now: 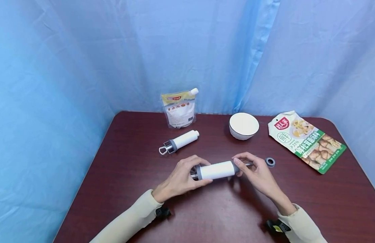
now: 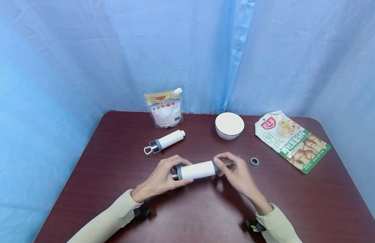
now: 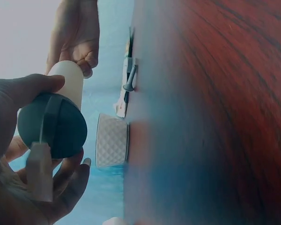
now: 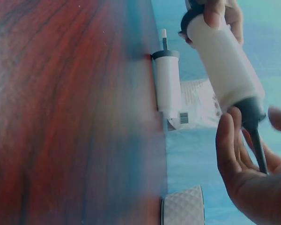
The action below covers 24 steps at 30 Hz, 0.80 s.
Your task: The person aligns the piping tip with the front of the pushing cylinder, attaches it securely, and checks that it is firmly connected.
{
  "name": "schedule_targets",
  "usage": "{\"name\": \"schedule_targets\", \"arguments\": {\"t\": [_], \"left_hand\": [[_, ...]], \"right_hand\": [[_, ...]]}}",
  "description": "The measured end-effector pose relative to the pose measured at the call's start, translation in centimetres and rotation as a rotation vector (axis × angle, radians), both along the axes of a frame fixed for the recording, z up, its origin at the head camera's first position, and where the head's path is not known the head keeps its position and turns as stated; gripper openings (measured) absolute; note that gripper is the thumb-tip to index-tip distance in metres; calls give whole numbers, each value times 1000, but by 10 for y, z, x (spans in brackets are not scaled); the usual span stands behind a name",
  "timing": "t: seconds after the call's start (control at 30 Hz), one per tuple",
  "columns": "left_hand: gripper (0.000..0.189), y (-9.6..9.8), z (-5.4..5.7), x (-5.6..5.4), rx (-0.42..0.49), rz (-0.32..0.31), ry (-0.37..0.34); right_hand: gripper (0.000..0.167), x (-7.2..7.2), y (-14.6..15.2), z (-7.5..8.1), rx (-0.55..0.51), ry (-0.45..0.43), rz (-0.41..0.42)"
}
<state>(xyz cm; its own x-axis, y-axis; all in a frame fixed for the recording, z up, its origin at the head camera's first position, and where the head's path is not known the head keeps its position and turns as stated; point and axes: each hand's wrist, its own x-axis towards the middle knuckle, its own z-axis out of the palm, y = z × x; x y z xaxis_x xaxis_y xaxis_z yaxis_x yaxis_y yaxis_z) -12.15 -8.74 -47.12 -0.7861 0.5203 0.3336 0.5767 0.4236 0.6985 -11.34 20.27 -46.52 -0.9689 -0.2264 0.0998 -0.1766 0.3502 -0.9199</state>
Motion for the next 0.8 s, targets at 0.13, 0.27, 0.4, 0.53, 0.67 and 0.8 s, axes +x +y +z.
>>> {"name": "schedule_targets", "arguments": {"t": [0.13, 0.27, 0.4, 0.53, 0.67, 0.8], "left_hand": [[40, 0, -1, -1, 30, 23, -63], [39, -2, -1, -2, 25, 26, -110], [38, -2, -1, -1, 8, 5, -123], [37, -3, -1, -1, 3, -11, -113], [36, -4, -1, -1, 5, -27, -116], [35, -6, -3, -1, 6, -41, -161]], "right_hand": [[28, 1, 8, 3, -45, -34, 112], [31, 1, 15, 1, -69, -82, 191], [23, 1, 15, -3, -24, -115, 167], [24, 1, 11, -5, 37, -119, 120], [28, 1, 8, -4, 67, -109, 89], [27, 1, 9, -2, 52, -83, 98]]}}
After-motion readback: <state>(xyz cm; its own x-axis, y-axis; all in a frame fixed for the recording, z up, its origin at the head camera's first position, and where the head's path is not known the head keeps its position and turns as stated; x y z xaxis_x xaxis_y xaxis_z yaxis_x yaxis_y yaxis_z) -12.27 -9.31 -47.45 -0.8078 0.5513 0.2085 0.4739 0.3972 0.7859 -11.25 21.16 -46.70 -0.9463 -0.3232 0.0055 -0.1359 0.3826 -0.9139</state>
